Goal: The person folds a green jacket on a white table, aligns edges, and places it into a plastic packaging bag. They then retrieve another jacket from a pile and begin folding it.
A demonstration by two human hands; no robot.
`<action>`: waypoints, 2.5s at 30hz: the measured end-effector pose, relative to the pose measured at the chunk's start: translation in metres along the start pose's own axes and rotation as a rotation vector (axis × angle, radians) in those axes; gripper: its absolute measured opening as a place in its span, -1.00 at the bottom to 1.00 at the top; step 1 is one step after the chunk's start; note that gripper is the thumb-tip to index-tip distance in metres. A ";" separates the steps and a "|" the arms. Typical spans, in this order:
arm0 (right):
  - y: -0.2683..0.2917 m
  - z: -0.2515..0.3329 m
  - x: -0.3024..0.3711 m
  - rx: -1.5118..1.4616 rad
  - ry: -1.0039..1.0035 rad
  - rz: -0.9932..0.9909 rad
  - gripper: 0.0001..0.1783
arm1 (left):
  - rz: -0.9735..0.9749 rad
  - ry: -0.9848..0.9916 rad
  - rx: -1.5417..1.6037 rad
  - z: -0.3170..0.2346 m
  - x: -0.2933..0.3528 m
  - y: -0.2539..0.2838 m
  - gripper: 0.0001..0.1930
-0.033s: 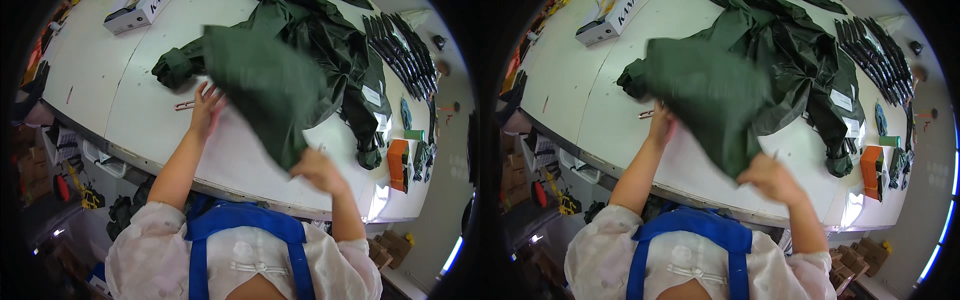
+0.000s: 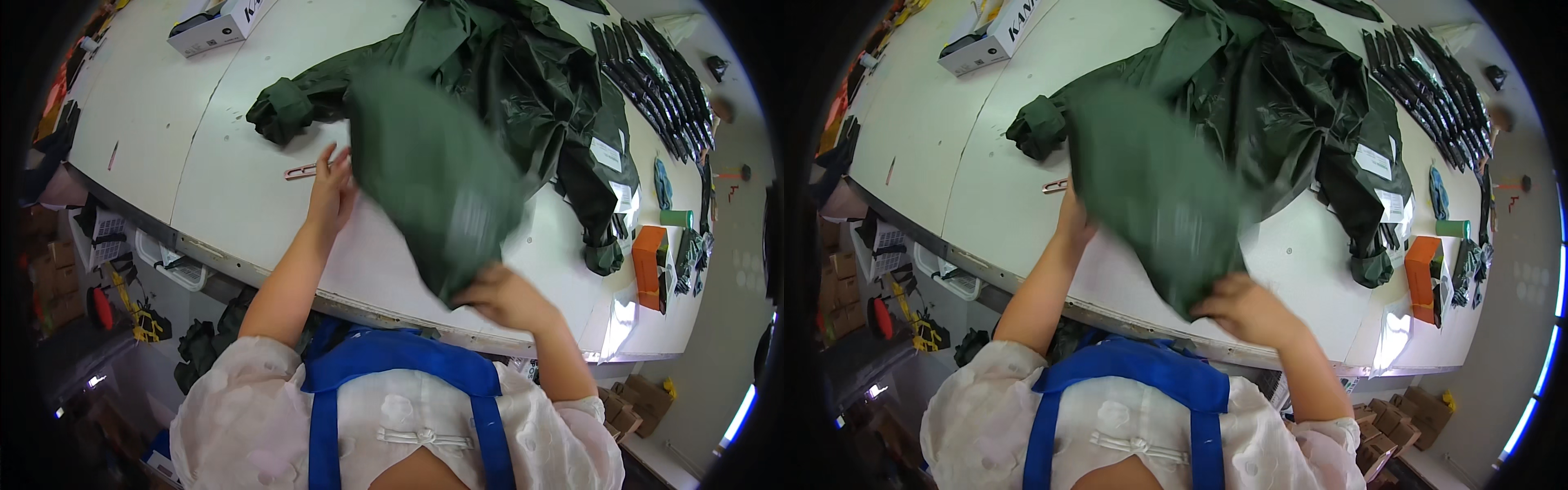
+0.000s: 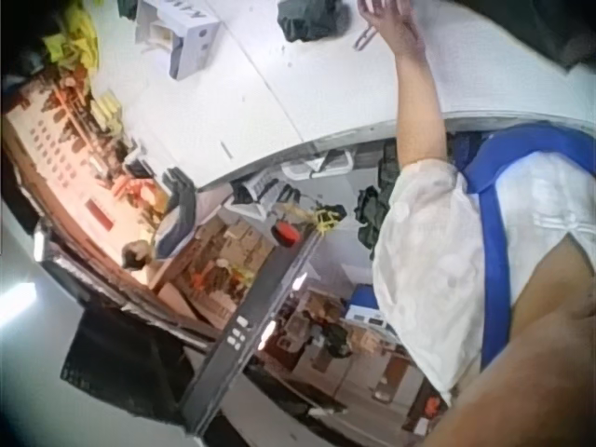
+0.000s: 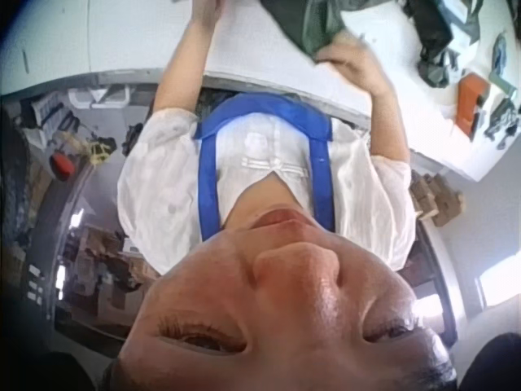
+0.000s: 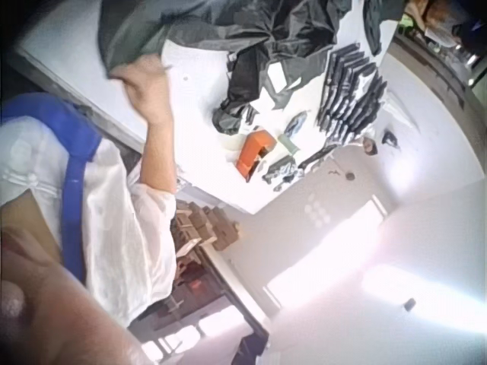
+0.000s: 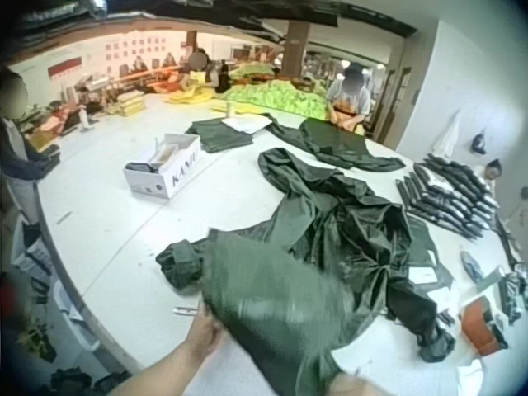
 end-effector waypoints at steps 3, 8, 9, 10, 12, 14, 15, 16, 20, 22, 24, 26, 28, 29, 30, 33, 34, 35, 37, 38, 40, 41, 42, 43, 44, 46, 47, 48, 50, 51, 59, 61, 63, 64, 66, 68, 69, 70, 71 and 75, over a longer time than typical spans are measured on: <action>-0.027 -0.037 0.039 -0.085 -0.428 0.164 -0.80 | -0.197 0.283 0.012 0.037 0.084 0.012 -0.48; -0.021 -0.136 -0.001 -0.381 -0.732 -0.733 -0.54 | -0.202 0.759 0.037 0.100 0.156 0.020 -0.46; -0.038 -0.135 -0.022 -0.143 -0.855 -0.546 -0.46 | -0.201 0.830 0.057 0.104 0.162 0.021 -0.46; -0.053 -0.138 -0.035 0.100 -0.966 -0.352 -0.38 | -0.133 0.858 -0.073 0.102 0.163 0.021 -0.47; -0.090 -0.205 -0.025 0.102 -0.983 -0.337 -0.25 | 0.015 0.917 -0.319 0.102 0.158 0.018 -0.47; -0.083 -0.264 -0.002 0.291 -1.072 -0.417 -0.23 | 0.004 0.911 -0.219 0.106 0.146 0.020 -0.48; -0.073 -0.294 0.004 0.261 -1.089 -0.427 -0.23 | -0.041 0.880 -0.060 0.106 0.138 0.017 -0.47; -0.064 -0.321 0.010 0.224 -1.090 -0.420 -0.24 | -0.082 0.853 0.099 0.107 0.128 0.015 -0.47; -0.015 -0.312 0.014 -0.096 -0.869 -0.595 -0.44 | -0.122 0.940 0.566 0.148 0.144 0.006 -0.48; 0.003 -0.229 0.029 -0.473 -0.807 -0.830 -0.50 | -0.178 0.952 0.546 0.168 0.150 -0.003 -0.49; -0.015 -0.161 0.048 -0.856 -0.522 -0.972 -0.57 | -0.052 0.930 0.527 0.177 0.138 -0.035 -0.50; -0.031 -0.093 0.056 -1.100 -0.307 -1.045 -0.63 | 0.096 0.920 0.501 0.180 0.125 -0.066 -0.52; -0.044 -0.069 0.059 -1.136 -0.356 -1.218 -0.63 | 0.210 0.898 0.452 0.182 0.120 -0.090 -0.53; -0.054 -0.068 0.059 -1.215 -0.418 -1.224 -0.65 | 0.255 0.890 0.407 0.183 0.119 -0.095 -0.53; -0.058 -0.063 0.056 -1.276 -0.434 -1.236 -0.64 | 0.303 0.876 0.353 0.182 0.119 -0.101 -0.54; -0.044 -0.044 0.043 -0.845 -0.528 -1.053 -0.60 | 0.564 0.717 0.012 0.169 0.118 -0.122 -0.60; -0.030 -0.029 0.037 -0.814 -0.501 -0.975 -0.56 | 0.672 0.612 -0.226 0.165 0.117 -0.123 -0.59; -0.033 -0.029 0.031 -0.765 -0.500 -0.832 -0.53 | 0.767 0.489 -0.460 0.158 0.116 -0.118 -0.59; -0.033 -0.029 0.033 -0.660 -0.517 -0.696 -0.50 | 0.723 0.465 -0.487 0.150 0.094 -0.066 -0.57; -0.028 -0.027 0.040 -0.606 -0.540 -0.703 -0.48 | 0.718 0.451 -0.492 0.145 0.090 -0.072 -0.56; -0.016 -0.032 0.066 -0.571 -0.532 -1.002 -0.38 | 0.707 0.415 -0.493 0.130 0.086 -0.092 -0.55; -0.027 -0.033 0.083 -0.313 -0.572 -1.054 -0.26 | 0.661 0.388 -0.356 0.116 0.089 -0.097 -0.53; -0.041 -0.030 0.096 -0.052 -0.601 -1.094 -0.11 | 0.620 0.362 -0.224 0.102 0.093 -0.103 -0.50; -0.063 -0.023 0.085 0.058 -0.595 -0.957 0.12 | 0.578 0.501 0.006 0.103 0.105 -0.128 -0.50; -0.085 -0.014 0.072 0.149 -0.625 -0.852 0.18 | 0.525 0.636 0.240 0.106 0.116 -0.142 -0.50; -0.093 -0.016 0.059 0.152 -0.679 -1.016 -0.10 | 0.466 0.569 0.216 0.116 0.115 -0.126 -0.52; -0.099 -0.038 0.066 0.019 -0.681 -1.078 -0.28 | 0.429 0.536 0.211 0.118 0.116 -0.117 -0.53; -0.102 -0.064 0.081 -0.113 -0.688 -1.144 -0.41 | 0.321 0.535 -0.018 0.120 0.121 -0.103 -0.53; -0.065 -0.075 0.124 -0.240 -0.754 -1.341 -0.52 | 0.088 0.511 -0.471 0.105 0.141 -0.072 -0.51; -0.067 -0.094 0.153 -0.320 -0.771 -1.326 -0.55 | 0.091 0.754 -0.851 0.112 0.156 -0.050 -0.51; -0.156 -0.109 0.185 -1.351 -0.869 -1.559 -0.66 | 0.293 -0.400 -1.676 0.035 0.168 -0.031 -0.62; -0.134 -0.096 0.155 -1.459 -0.694 -1.626 -0.67 | 0.523 -0.681 -1.823 0.038 0.164 -0.055 -0.65; -0.116 -0.093 0.137 -1.519 -0.585 -1.629 -0.70 | 0.762 -0.619 -1.880 0.058 0.143 -0.052 -0.62; -0.106 -0.095 0.136 -1.370 -0.527 -1.512 -0.74 | 0.834 -0.532 -1.845 0.061 0.130 -0.051 -0.63; -0.087 -0.104 0.150 -1.079 -0.415 -1.269 -0.79 | 0.968 -0.357 -1.764 0.060 0.112 -0.043 -0.65; -0.061 -0.127 0.197 -0.297 -0.650 -1.055 -0.86 | 0.975 -0.248 -1.861 0.043 0.103 -0.031 -0.78; -0.051 -0.143 0.214 -0.023 -0.776 -0.817 -0.87 | 0.997 -0.192 -1.873 0.039 0.095 -0.034 -0.82; -0.044 -0.152 0.222 0.235 -0.879 -0.554 -0.87 | 1.010 -0.127 -1.885 0.036 0.094 -0.038 -0.86; -0.052 -0.159 0.222 0.132 -1.014 -0.405 -0.76 | 0.980 -0.073 -1.899 0.037 0.096 -0.038 -0.85; -0.059 -0.103 0.164 0.322 -0.848 -0.696 -0.52 | 0.781 0.076 -1.865 0.046 0.107 -0.052 -0.71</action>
Point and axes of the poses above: each hand's wrist, its own x-axis away from the middle knuckle, its own y-axis out of the back of the hand, z = x × y, the point moved 8 cm from there along -x, towards the middle knuckle, and after that the axes turned 14 degrees about x, right-handed, at the moved point
